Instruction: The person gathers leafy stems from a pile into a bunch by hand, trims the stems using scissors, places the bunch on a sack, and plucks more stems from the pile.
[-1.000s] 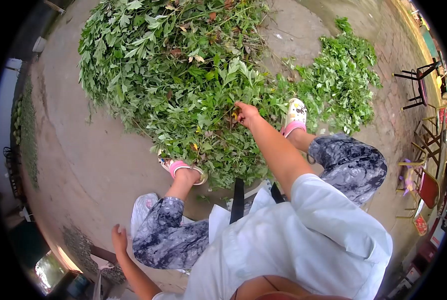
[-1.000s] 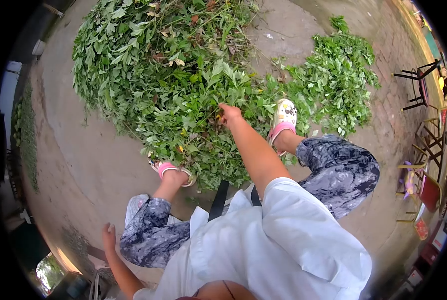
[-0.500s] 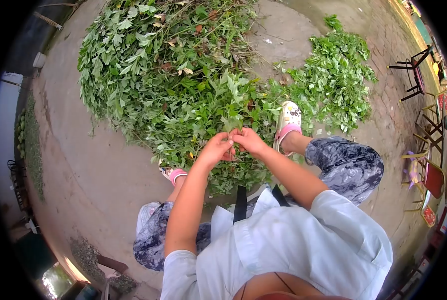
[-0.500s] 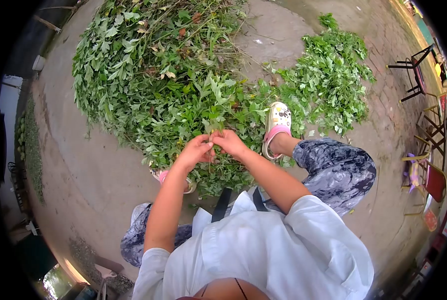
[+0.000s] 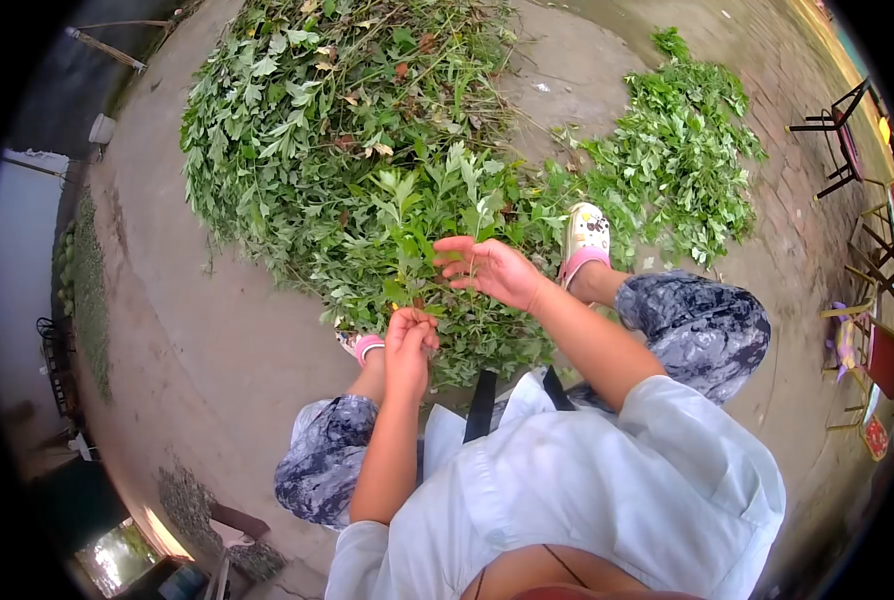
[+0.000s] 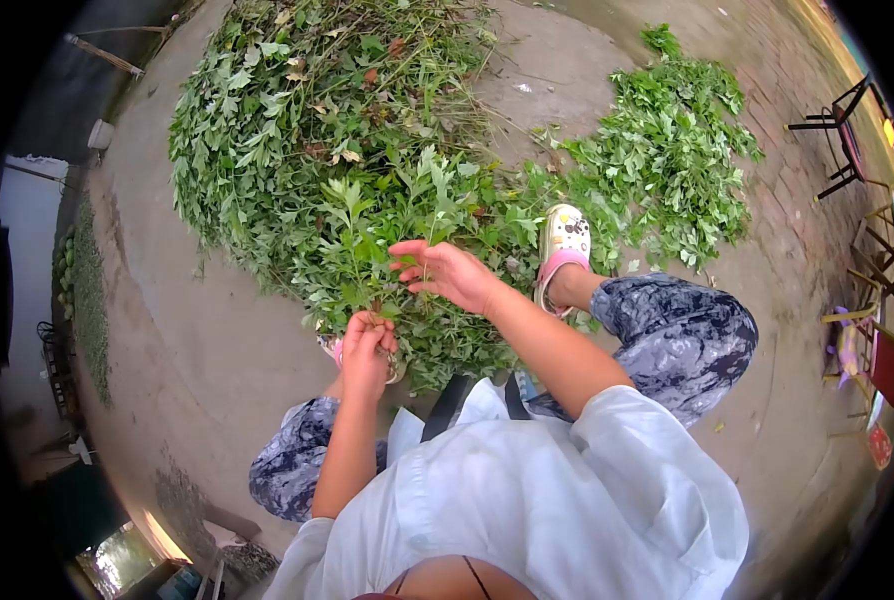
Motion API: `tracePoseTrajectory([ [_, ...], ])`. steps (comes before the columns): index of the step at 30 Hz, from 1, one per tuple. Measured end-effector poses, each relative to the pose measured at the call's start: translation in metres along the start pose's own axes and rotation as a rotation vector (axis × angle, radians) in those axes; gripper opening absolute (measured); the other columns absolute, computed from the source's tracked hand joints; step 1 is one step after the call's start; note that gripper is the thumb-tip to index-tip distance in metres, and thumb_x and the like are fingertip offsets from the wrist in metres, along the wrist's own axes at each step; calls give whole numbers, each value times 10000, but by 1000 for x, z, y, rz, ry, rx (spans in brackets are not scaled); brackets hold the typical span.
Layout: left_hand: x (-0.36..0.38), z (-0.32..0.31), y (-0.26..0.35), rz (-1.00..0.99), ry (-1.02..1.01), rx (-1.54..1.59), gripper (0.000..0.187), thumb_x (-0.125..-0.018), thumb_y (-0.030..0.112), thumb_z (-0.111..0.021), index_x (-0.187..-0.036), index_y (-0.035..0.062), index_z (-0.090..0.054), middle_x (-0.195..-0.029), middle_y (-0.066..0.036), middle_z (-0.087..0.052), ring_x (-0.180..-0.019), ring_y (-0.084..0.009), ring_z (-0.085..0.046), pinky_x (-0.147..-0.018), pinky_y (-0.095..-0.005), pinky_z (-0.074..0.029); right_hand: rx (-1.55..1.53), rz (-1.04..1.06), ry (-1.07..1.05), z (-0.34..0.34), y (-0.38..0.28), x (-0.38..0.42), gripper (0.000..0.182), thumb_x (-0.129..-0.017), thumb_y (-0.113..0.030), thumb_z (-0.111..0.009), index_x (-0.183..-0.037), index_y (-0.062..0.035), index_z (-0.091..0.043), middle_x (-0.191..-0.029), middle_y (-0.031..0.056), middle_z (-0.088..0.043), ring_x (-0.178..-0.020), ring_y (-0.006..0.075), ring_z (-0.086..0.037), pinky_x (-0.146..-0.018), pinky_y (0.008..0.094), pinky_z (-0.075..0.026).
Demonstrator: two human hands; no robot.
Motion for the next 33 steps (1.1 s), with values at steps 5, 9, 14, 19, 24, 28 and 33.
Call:
tracePoseTrajectory([
  [5,2,-39,33,30,-61,-11,108,-831,109,-519,-910,39,-498,-754,-28,-530,-459,-46,-334,-434,-205,-299,545,11,-158,-37,6,11,427,-859,-217,-307,-1246,-53,-384,-1287,56,-392,-1135,181,-399,-961,319,-275],
  [9,2,-53,31,112,-129,-61,92,-816,91,-551,-904,65,-543,-702,6,-552,-405,-25,-304,-380,-190,-262,732,-67,-53,-35,4,21,491,-845,-196,-325,-1313,-51,-295,-1269,81,-406,-1128,143,-381,-967,268,-261],
  [14,3,-63,26,174,-182,6,93,-808,64,-550,-901,70,-550,-633,44,-468,-413,-19,-310,-377,-175,-245,651,57,-130,-45,-8,33,497,-865,-201,-323,-1330,-42,-246,-1300,107,-371,-1176,181,-340,-986,286,-238],
  [19,3,-69,29,135,-149,-155,84,-795,45,-525,-876,68,-523,-612,49,-438,-410,-15,-294,-370,-179,-227,810,-23,-81,-38,-8,39,487,-910,-301,-303,-1323,-47,-260,-1337,107,-308,-1199,182,-322,-1005,298,-214],
  [24,7,-68,32,147,-113,-70,91,-799,50,-491,-888,67,-502,-594,40,-431,-391,-19,-280,-347,-177,-225,913,37,-6,-45,-16,35,493,-915,-362,-274,-1275,-32,-339,-1331,114,-326,-1234,220,-281,-1011,315,-204],
  [28,10,-59,35,165,-152,-6,67,-799,52,-486,-866,52,-495,-642,-6,-488,-378,-20,-280,-328,-169,-229,1223,235,-37,-57,-8,38,490,-914,-375,-238,-1145,-15,-479,-1296,157,-370,-1275,264,-201,-1015,330,-195],
  [33,15,-41,30,226,-143,-28,44,-796,46,-505,-837,42,-491,-691,-43,-537,-376,-16,-284,-328,-162,-234,736,165,93,-38,11,35,341,-896,-299,-392,-879,-19,-586,-812,60,-577,-791,107,-507,-667,246,-402],
])
Point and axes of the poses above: each hand's wrist, its own x-axis away from the middle knuckle, its own z-axis out of the back of the hand, y = z × x, the point moved 6 cm from there along -x, towards the middle knuckle
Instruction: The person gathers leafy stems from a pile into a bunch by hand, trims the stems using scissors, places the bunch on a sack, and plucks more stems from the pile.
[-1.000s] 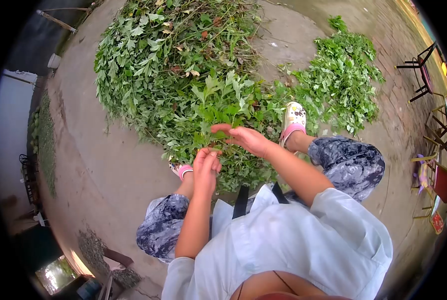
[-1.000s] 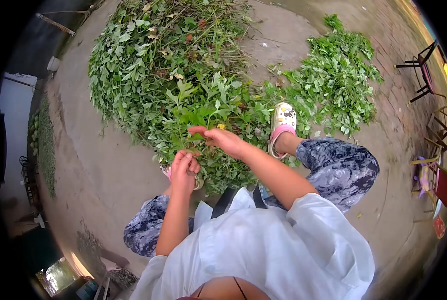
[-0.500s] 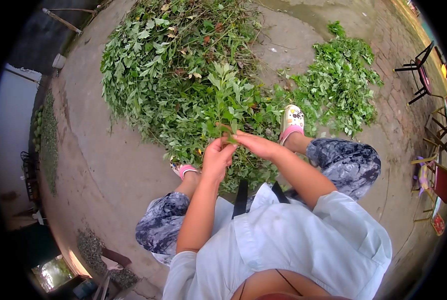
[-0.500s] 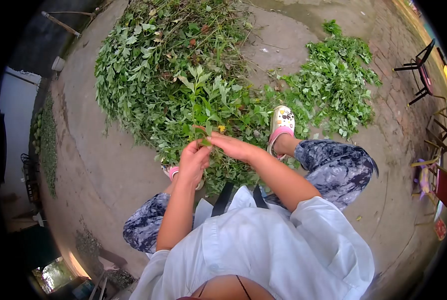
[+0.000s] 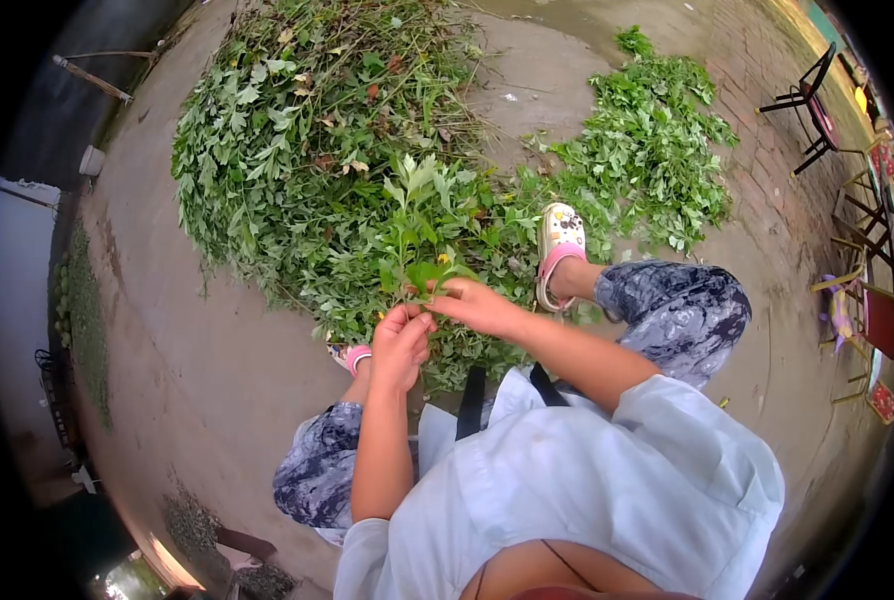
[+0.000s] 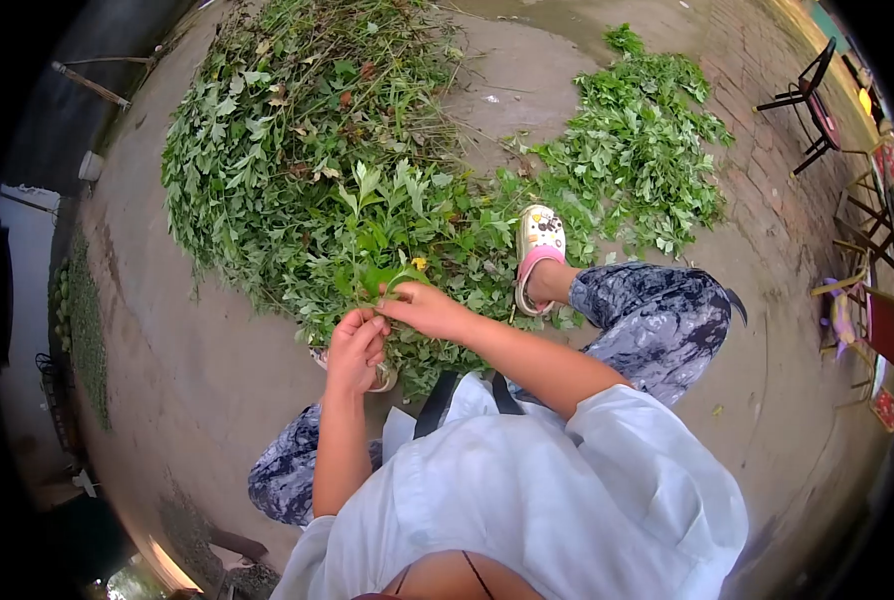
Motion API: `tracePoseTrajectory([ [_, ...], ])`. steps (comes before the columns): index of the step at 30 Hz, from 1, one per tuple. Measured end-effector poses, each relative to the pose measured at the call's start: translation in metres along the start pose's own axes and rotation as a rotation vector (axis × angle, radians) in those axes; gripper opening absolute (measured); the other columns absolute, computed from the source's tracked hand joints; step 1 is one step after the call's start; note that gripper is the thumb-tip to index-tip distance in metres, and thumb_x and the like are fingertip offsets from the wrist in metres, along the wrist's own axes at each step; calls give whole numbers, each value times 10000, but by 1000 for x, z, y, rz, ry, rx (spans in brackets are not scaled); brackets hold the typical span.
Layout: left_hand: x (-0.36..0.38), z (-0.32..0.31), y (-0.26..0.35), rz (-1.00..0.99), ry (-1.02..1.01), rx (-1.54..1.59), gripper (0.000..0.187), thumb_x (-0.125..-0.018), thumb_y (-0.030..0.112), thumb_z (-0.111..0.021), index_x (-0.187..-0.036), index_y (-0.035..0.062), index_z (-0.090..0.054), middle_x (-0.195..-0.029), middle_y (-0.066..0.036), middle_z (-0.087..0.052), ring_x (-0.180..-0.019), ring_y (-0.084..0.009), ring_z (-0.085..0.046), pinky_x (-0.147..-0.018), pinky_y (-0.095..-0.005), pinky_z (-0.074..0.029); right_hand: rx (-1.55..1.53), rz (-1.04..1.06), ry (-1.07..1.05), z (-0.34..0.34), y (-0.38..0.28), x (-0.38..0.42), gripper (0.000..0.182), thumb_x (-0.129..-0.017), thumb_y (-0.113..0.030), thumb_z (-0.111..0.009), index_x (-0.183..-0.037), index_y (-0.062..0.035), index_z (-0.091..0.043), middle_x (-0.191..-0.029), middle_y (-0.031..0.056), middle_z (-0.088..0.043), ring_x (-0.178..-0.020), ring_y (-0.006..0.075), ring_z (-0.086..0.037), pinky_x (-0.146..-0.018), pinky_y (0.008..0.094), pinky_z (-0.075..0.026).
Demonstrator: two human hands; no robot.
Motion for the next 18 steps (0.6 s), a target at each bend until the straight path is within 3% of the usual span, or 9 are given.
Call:
tracePoseTrajectory([
  [1,2,2,-1,14,64,-44,29,-798,55,-520,-815,56,-497,-651,-27,-526,-380,-15,-291,-330,-162,-220,-37,-66,163,6,12,-2,311,-872,-300,-463,-811,-21,-585,-615,-31,-490,-565,38,-384,-514,208,-341],
  [4,-1,12,-5,-131,146,-332,30,-813,80,-518,-788,72,-505,-600,4,-499,-383,-15,-303,-336,-165,-208,108,-211,209,0,19,3,313,-862,-326,-482,-824,-34,-589,-606,-14,-488,-544,53,-377,-480,228,-335],
  [6,-3,18,-11,-139,183,-237,43,-819,95,-515,-781,76,-510,-585,16,-487,-388,-17,-310,-340,-168,-206,177,-49,229,-8,5,8,260,-849,-288,-499,-864,-51,-604,-633,27,-538,-508,116,-451,-465,289,-368],
  [8,-4,22,-13,-152,227,-138,59,-825,110,-513,-774,80,-515,-569,28,-475,-393,-18,-316,-343,-170,-204,674,355,288,-20,-8,13,218,-822,-205,-510,-972,-71,-595,-766,73,-609,-612,228,-564,-548,330,-441],
  [9,-4,20,-13,-153,227,-30,62,-829,116,-506,-781,79,-518,-576,30,-473,-403,-23,-330,-345,-173,-212,734,432,310,-26,-17,18,295,-770,-134,-536,-1060,-86,-560,-964,99,-604,-781,292,-583,-663,344,-476],
  [13,-5,15,-14,-105,320,194,60,-835,123,-495,-796,85,-520,-598,33,-478,-438,-33,-373,-350,-182,-233,836,661,344,-23,-38,22,342,-748,-111,-548,-1091,-107,-538,-1072,89,-562,-850,270,-573,-712,330,-476],
  [15,-15,38,-13,-96,410,193,38,-833,113,-494,-813,90,-516,-604,35,-469,-431,-34,-357,-350,-181,-242,881,875,200,-33,-51,35,332,-749,-92,-534,-1080,-108,-542,-1076,84,-549,-858,263,-572,-729,345,-468],
  [16,-22,54,-16,-86,489,188,22,-831,104,-493,-830,95,-513,-610,37,-461,-424,-36,-341,-351,-180,-252,880,878,194,-36,-50,36,332,-749,-92,-534,-1080,-108,-542,-1076,84,-549,-858,263,-572,-729,345,-468],
  [18,-24,61,-15,-136,480,214,22,-832,127,-513,-841,108,-508,-631,34,-482,-423,-39,-352,-370,-179,-266,652,451,317,-28,-31,24,294,-765,-107,-529,-1057,-81,-542,-1035,96,-553,-828,268,-574,-740,348,-456],
])
Point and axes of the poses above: each hand's wrist, its own x-axis away from the middle knuckle, its own z-axis out of the back of the hand, y = z × x, the point moved 6 cm from there along -x, towards the middle knuckle
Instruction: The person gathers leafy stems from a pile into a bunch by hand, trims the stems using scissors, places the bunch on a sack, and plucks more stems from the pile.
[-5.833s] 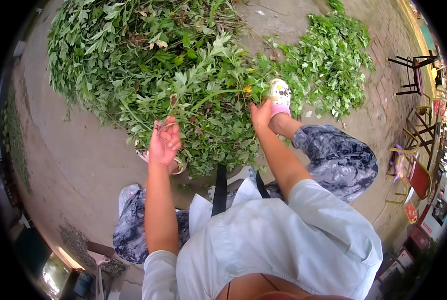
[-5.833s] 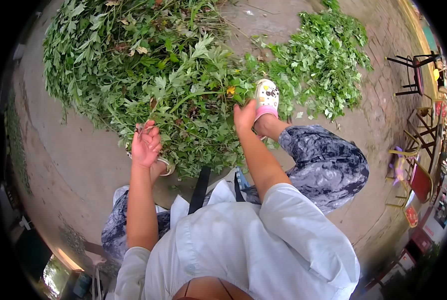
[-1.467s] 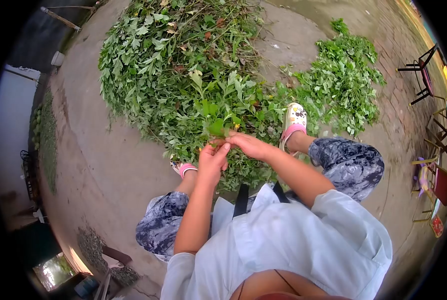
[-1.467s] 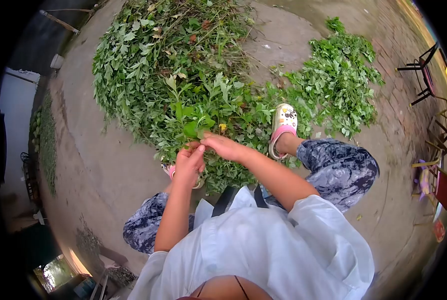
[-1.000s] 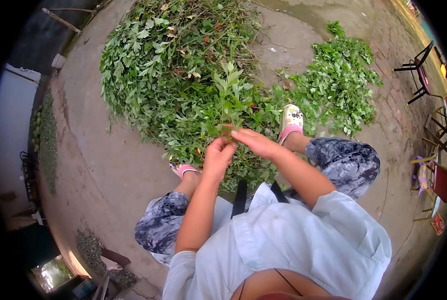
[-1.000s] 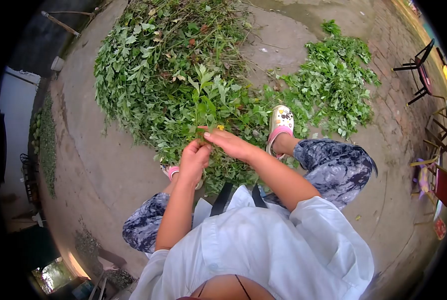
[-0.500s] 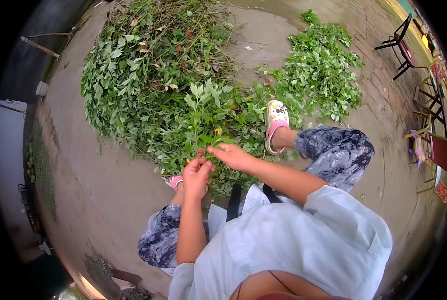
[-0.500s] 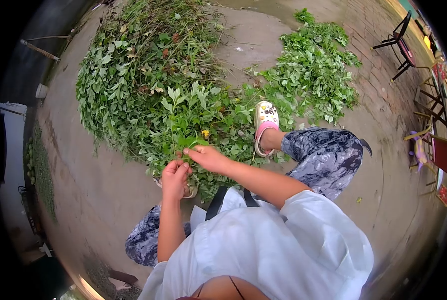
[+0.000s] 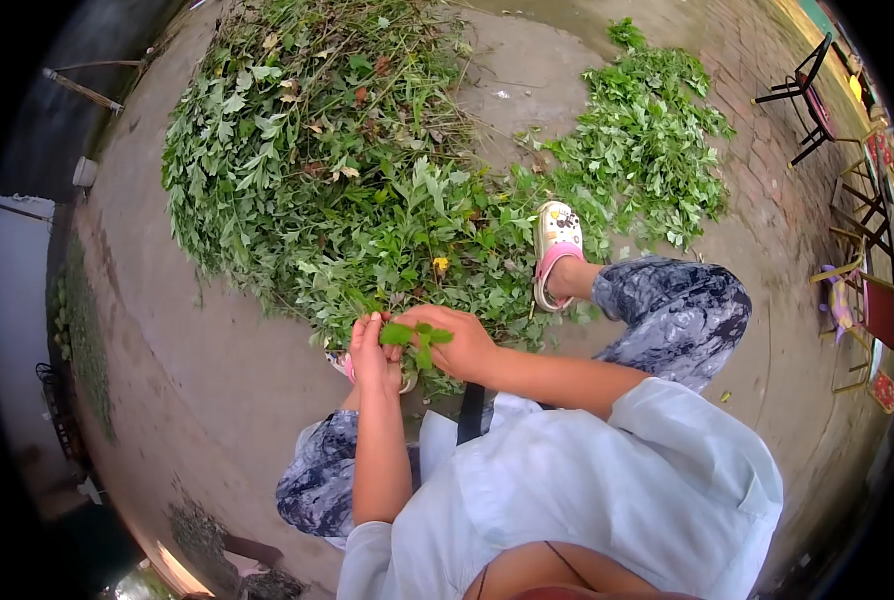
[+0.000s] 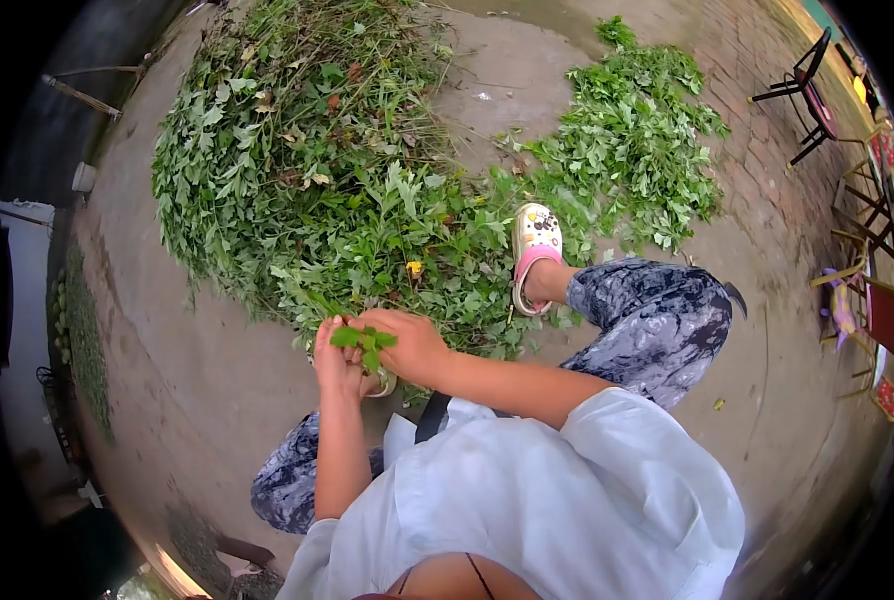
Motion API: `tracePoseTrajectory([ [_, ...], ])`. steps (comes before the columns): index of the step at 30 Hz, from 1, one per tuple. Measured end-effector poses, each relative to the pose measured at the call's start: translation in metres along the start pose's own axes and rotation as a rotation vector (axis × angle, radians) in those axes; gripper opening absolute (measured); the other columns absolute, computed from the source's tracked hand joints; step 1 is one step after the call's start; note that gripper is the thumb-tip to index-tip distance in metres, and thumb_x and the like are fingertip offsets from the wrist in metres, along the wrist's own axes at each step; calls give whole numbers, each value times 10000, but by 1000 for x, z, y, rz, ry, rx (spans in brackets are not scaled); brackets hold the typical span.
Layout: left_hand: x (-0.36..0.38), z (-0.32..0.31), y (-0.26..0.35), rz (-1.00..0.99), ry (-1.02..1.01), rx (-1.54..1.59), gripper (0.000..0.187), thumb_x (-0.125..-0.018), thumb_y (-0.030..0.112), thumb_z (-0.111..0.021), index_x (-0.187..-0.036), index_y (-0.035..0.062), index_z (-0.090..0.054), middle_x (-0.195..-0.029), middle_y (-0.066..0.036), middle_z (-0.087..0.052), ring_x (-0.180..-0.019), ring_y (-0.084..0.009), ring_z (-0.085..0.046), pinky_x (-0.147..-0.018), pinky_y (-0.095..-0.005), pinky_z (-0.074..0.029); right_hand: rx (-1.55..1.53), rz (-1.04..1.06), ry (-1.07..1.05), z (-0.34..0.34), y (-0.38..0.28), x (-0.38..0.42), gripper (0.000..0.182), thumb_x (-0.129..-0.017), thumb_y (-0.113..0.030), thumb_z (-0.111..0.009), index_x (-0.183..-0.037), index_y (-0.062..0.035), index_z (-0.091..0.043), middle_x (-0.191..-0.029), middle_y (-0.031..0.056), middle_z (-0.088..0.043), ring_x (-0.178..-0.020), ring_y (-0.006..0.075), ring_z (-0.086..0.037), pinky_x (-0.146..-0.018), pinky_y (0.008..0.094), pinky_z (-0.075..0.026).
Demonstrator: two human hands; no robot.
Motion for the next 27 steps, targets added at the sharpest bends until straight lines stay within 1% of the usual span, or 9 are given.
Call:
tracePoseTrajectory([
  [4,18,-22,-7,61,-198,-67,60,-828,168,-530,-827,118,-496,-643,55,-477,-434,-31,-345,-382,-197,-256,-217,-255,-175,-25,45,-3,215,-799,-193,-528,-931,-27,-569,-890,143,-559,-752,284,-560,-628,334,-451],
  [9,18,-32,-18,79,-183,-49,194,-864,214,-482,-1008,91,-522,-659,51,-468,-426,-29,-288,-391,-195,-248,-535,-370,-281,2,69,-15,154,-839,-150,-530,-883,-5,-554,-802,44,-525,-603,96,-539,-541,231,-434],
  [13,-5,-16,-19,-36,-172,-155,248,-873,189,-477,-1073,56,-537,-512,72,-362,-383,-20,-225,-350,-189,-200,-970,-482,1099,133,153,-31,490,-872,-300,-465,-1255,-48,-293,-1081,102,-411,-711,135,-504,-649,283,-443],
  [14,-11,-12,-21,-48,-165,-217,246,-864,183,-493,-1070,58,-543,-486,79,-334,-372,-14,-209,-344,-185,-185,-864,-613,1196,144,176,-25,525,-857,-334,-470,-1257,-39,-302,-1017,107,-439,-710,153,-490,-654,303,-437],
  [18,-32,5,-42,-42,-138,-357,247,-844,174,-530,-1043,27,-524,-609,49,-458,-388,-21,-275,-344,-186,-224,49,-610,93,88,250,-57,584,-810,-331,-508,-1286,-71,-292,-1159,143,-454,-991,238,-487,-809,365,-411],
  [19,-39,9,-47,-135,-167,-444,249,-840,181,-537,-1038,31,-527,-565,59,-401,-391,-17,-273,-347,-185,-219,191,-582,44,64,266,-56,588,-798,-327,-522,-1286,-79,-309,-1194,147,-440,-1056,263,-452,-864,374,-380],
  [22,-36,11,-48,-118,-135,-491,271,-837,198,-536,-1005,-11,-568,-1019,-62,-490,-939,-143,-456,-827,-247,-345,607,-606,-101,14,255,-54,605,-764,-339,-556,-1275,-84,-359,-1202,168,-449,-1178,311,-352,-980,365,-291],
  [25,-47,22,-52,-217,-81,-480,263,-877,279,-459,-912,39,-562,-511,74,-289,-414,-16,-247,-370,-187,-192,450,-782,-196,6,244,-61,415,-802,-284,-515,-1129,-30,-495,-1081,170,-513,-999,318,-483,-847,361,-385],
  [27,-60,31,-55,-288,-99,-575,266,-883,280,-445,-919,43,-560,-506,74,-290,-411,-20,-245,-372,-190,-193,171,-691,-4,0,230,-67,291,-832,-218,-477,-984,16,-559,-938,129,-540,-775,276,-551,-686,363,-424],
])
Point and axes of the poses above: each hand's wrist, its own x-axis away from the middle knuckle, its own z-axis out of the back of the hand, y = z × x, the point moved 6 cm from there along -x, towards the middle knuckle
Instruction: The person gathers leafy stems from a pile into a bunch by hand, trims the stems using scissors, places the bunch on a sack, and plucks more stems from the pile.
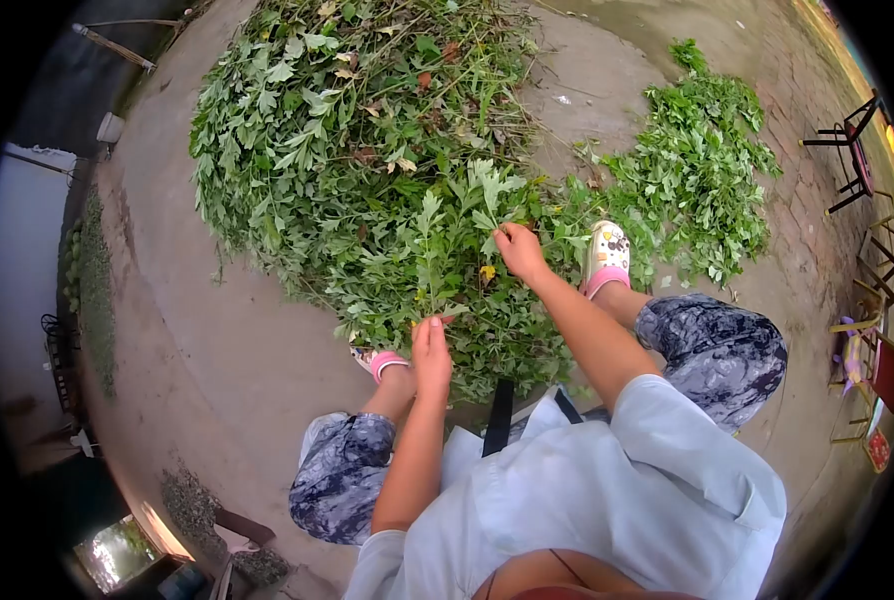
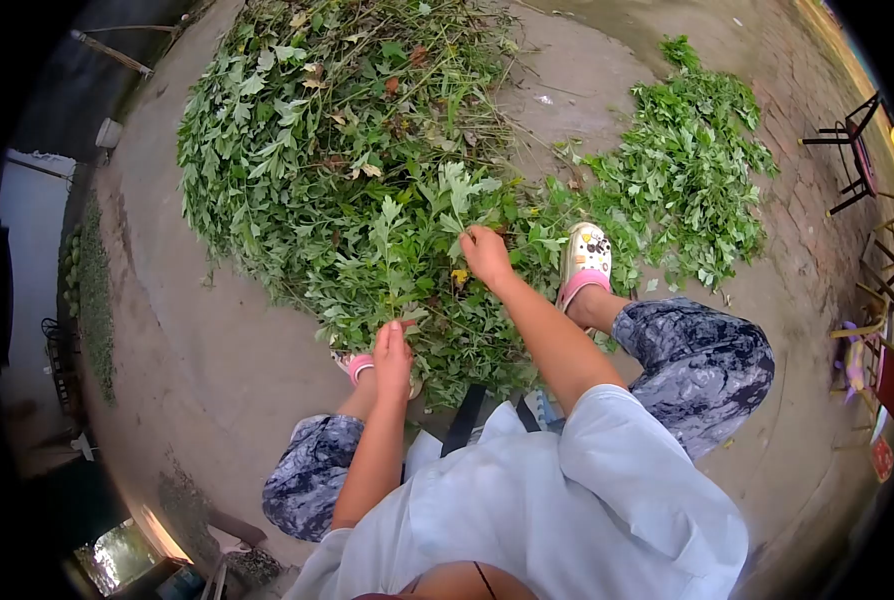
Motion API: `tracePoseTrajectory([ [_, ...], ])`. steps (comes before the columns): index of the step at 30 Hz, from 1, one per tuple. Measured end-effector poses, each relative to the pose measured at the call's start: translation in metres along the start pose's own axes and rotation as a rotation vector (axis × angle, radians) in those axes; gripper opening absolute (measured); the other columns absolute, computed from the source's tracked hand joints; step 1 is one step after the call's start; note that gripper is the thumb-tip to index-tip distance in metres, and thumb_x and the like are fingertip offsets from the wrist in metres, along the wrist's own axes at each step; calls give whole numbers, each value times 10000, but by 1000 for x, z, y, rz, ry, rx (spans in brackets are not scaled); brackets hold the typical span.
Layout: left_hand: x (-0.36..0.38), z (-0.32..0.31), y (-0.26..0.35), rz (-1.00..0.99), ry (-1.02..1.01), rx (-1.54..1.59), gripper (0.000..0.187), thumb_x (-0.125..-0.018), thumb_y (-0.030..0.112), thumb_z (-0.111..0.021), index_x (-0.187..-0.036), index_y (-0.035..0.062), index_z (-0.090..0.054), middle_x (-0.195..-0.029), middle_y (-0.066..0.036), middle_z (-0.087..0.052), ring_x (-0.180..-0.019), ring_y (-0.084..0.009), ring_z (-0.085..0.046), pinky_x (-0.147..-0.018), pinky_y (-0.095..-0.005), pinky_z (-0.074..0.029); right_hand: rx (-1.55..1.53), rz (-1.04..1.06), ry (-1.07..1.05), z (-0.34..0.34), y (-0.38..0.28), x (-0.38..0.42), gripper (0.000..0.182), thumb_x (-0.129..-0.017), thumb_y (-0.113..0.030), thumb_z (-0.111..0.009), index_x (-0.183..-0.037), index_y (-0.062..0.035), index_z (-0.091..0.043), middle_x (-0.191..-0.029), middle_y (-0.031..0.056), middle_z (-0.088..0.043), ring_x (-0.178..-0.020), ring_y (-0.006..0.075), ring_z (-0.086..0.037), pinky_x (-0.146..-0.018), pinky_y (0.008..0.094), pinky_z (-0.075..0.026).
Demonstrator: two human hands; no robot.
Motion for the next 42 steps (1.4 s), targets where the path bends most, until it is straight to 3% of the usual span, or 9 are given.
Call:
tracePoseTrajectory([
  [5,-1,-16,29,-336,-6,-284,285,-899,230,-401,-949,-11,-546,-749,-34,-430,-549,-68,-389,-466,-212,-340,-706,107,-207,-12,-68,58,295,-813,-148,-521,-1066,3,-531,-903,68,-513,-617,108,-522,-542,243,-426],
  [11,12,-28,61,-428,-111,-430,247,-869,147,-434,-1033,-11,-531,-977,-136,-442,-746,-182,-532,-633,-268,-454,-516,238,-321,-18,-112,97,309,-798,-138,-559,-1064,17,-522,-756,51,-574,-657,102,-523,-579,240,-430],
  [12,15,-26,65,-246,-269,-373,293,-847,200,-479,-1047,-13,-506,-1177,-204,-390,-1043,-293,-453,-855,-363,-390,-463,206,-348,-13,-116,103,263,-795,-121,-559,-1017,20,-539,-804,78,-586,-714,121,-531,-636,252,-430],
  [15,29,-8,109,-387,-329,-454,401,-837,232,-509,-1130,-35,-449,-1274,-182,-329,-1094,-266,-429,-896,-360,-361,-452,423,-312,5,-138,119,225,-791,-103,-556,-978,21,-551,-860,99,-591,-766,123,-531,-680,256,-428],
  [16,36,-4,118,-24,-430,98,500,-834,287,-527,-1190,-38,-396,-1284,-136,-352,-1110,-222,-419,-911,-357,-341,-436,507,-326,11,-146,126,202,-788,-93,-552,-968,0,-560,-906,111,-586,-797,152,-542,-714,267,-424],
  [21,44,8,174,128,-634,639,405,-879,315,-433,-1187,51,-430,-1154,-100,-490,-1090,-190,-432,-899,-362,-356,-291,839,-504,18,-178,161,170,-784,-96,-553,-940,-30,-569,-873,112,-571,-764,195,-535,-703,289,-418],
  [29,58,22,257,-259,-426,135,346,-913,276,-365,-1096,24,-514,-1067,-66,-552,-952,-143,-499,-851,-290,-393,-360,727,-472,43,-229,176,377,-783,-271,-584,-1028,10,-527,-805,78,-583,-675,135,-498,-621,271,-412],
  [33,64,37,278,-409,-316,-207,306,-901,288,-400,-999,43,-553,-911,-55,-589,-832,-142,-540,-732,-300,-445,-283,532,-867,8,-241,174,284,-836,-226,-503,-997,6,-535,-829,84,-581,-766,157,-526,-712,289,-420],
  [42,44,64,278,-915,27,-688,101,-749,116,-560,-778,20,-557,-683,-176,-551,-668,-356,-544,-575,-402,-431,-432,659,-836,-17,-230,187,276,-926,-190,-330,-761,-14,-464,-855,92,-582,-841,177,-527,-801,303,-401],
])
Point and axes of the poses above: each hand's wrist, its own x-axis away from the middle knuckle, its own z-axis out of the back of the hand, y = z × x, the point moved 6 cm from there along -x, towards the middle knuckle
